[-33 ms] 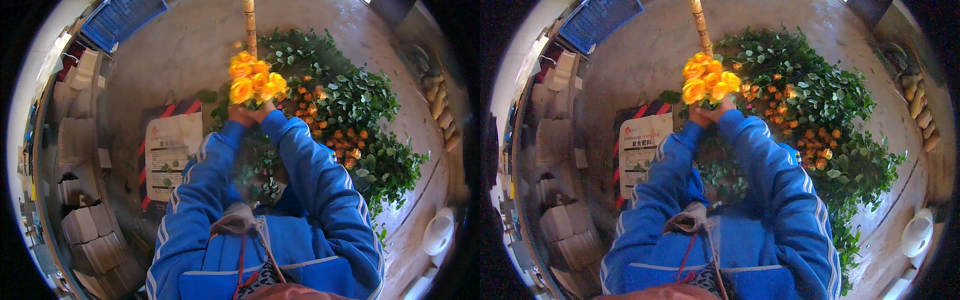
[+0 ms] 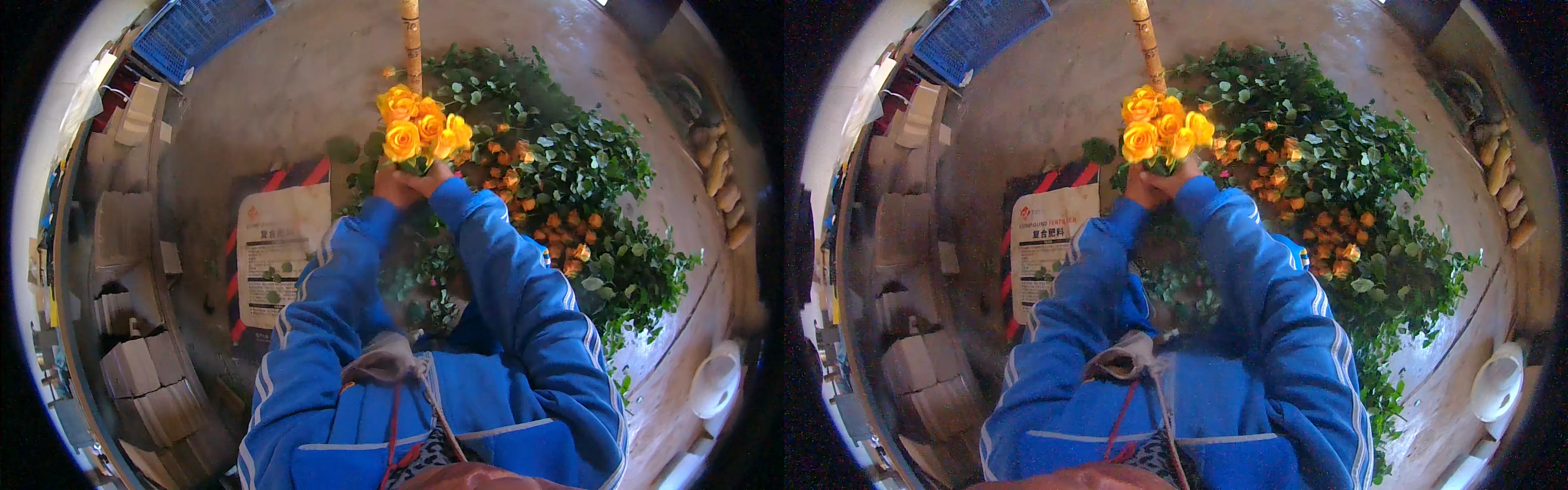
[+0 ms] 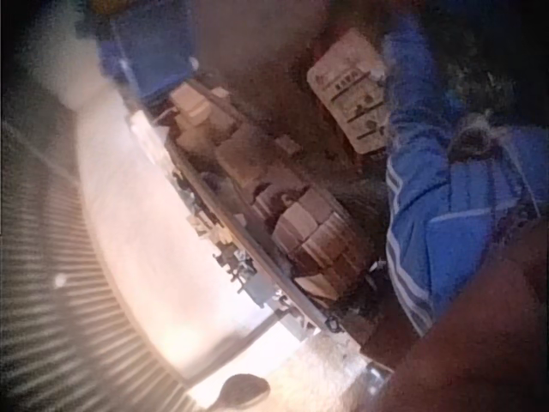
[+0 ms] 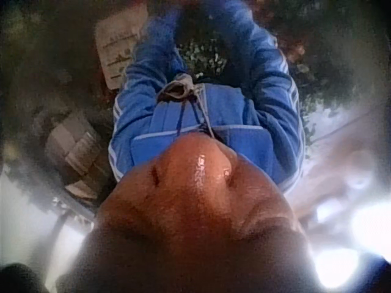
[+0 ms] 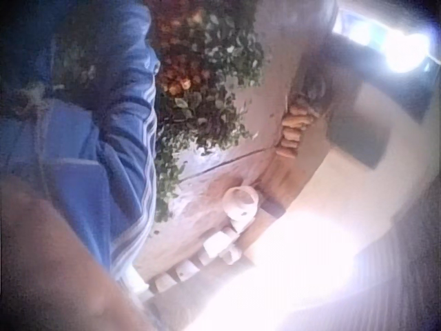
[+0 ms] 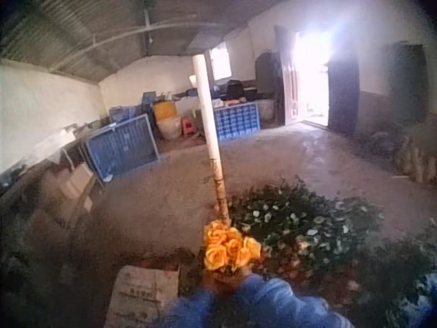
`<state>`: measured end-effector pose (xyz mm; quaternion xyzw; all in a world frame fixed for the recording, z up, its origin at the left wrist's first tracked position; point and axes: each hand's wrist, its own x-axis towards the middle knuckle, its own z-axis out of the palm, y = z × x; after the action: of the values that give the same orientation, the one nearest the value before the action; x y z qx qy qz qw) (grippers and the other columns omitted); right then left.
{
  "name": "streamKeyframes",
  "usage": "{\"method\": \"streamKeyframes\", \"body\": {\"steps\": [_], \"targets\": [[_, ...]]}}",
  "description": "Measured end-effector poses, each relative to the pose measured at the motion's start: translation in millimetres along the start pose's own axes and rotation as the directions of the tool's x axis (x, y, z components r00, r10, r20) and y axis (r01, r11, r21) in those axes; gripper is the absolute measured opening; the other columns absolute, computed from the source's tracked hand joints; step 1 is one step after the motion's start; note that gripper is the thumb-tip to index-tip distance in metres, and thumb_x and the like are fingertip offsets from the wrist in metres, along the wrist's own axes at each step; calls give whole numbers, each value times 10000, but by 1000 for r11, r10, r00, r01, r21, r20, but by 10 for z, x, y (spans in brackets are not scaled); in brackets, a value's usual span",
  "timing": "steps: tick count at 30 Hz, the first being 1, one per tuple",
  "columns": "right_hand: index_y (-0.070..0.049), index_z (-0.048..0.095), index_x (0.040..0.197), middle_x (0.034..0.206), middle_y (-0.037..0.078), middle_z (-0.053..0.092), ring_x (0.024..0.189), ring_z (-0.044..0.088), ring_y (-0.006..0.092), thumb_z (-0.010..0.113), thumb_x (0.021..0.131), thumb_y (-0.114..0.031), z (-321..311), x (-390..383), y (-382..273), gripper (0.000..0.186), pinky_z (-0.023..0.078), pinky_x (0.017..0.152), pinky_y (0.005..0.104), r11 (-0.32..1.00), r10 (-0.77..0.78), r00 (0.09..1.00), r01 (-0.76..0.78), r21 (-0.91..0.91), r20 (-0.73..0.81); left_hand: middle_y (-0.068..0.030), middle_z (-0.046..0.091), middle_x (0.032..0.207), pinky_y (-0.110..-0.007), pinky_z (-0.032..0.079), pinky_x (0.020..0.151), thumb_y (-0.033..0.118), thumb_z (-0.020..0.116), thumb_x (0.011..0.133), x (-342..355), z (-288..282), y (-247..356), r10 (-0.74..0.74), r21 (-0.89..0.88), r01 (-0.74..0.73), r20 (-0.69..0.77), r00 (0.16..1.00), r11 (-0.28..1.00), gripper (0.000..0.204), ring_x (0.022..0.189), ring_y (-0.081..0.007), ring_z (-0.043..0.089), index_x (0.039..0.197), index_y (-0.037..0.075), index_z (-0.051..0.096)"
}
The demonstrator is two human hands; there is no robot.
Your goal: The person arranges yellow roses by hand, picking up stems and leaves from the floor and assembling them into small bouquets. They repeatedly gather, align, and place the flowers into bundles.
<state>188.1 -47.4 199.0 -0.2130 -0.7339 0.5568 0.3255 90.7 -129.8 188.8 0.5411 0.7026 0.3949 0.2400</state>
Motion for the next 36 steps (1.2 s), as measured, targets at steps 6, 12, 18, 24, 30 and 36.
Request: {"method": "streamKeyframes", "body": {"steps": [6, 12, 18, 24, 30, 36], "targets": [[-21, 510, 1125, 1068, 71, 586, 988, 548, 188, 734, 674, -185, -178, 209, 269, 530, 428, 848, 308, 986, 29, 976, -64, 156, 218, -95, 490, 1175, -331, 349, 935, 223, 758, 628, 38, -415, -244, 7, -197, -51, -220, 975, 979, 801, 1094, -212, 464, 1257, 3, 312], [-31, 485, 1161, 1135, 71, 547, 1055, 507, 188, 753, 651, -138, -170, 191, 430, 586, 397, 903, 317, 987, -59, 970, 21, 160, 237, -128, 504, 1171, -322, 378, 905, 302, 729, 650, 78, -450, -455, -165, -371, 135, -50, 985, 919, 672, 1074, -226, 487, 1188, 22, 441], [-33, 481, 1157, 1169, 82, 523, 1080, 489, 197, 779, 599, -144, -262, 358, 649, 643, 384, 919, 322, 864, 30, 977, -132, 486, 212, -83, 543, 1106, -316, 410, 886, 87, 723, 679, -49, -311, -135, -102, -650, -60, -209, 973, 758, 501, 1028, -197, 519, 1116, 26, 486], [-46, 491, 1124, 1115, 92, 555, 1040, 525, 217, 803, 549, -180, -372, 283, 592, 668, 416, 878, 332, 984, -2, 990, 27, -177, 141, -82, 508, 1150, -319, 384, 904, 176, 771, 632, 172, -258, -233, -68, -556, -12, -122, 990, 831, 666, 1058, -190, 490, 1171, 12, 418], [-24, 434, 1159, 1121, 73, 549, 1039, 518, 180, 803, 587, -211, -311, 208, 555, 706, 411, 889, 312, 986, 161, 974, -166, 16, 160, -78, 558, 1079, -308, 395, 868, 198, 714, 700, 150, -258, -325, -39, -522, -41, -142, 989, 852, 548, 986, -182, 526, 1142, -2, 458], [-31, 463, 1155, 1130, 59, 547, 1041, 515, 164, 797, 603, -193, -341, 162, 379, 666, 402, 899, 310, 986, 59, 927, -111, 120, 372, -85, 523, 1140, -284, 382, 872, 310, 641, 765, 67, -359, -242, -223, -585, 196, 26, 974, 787, 581, 1025, -176, 498, 1214, 9, 429]]}}
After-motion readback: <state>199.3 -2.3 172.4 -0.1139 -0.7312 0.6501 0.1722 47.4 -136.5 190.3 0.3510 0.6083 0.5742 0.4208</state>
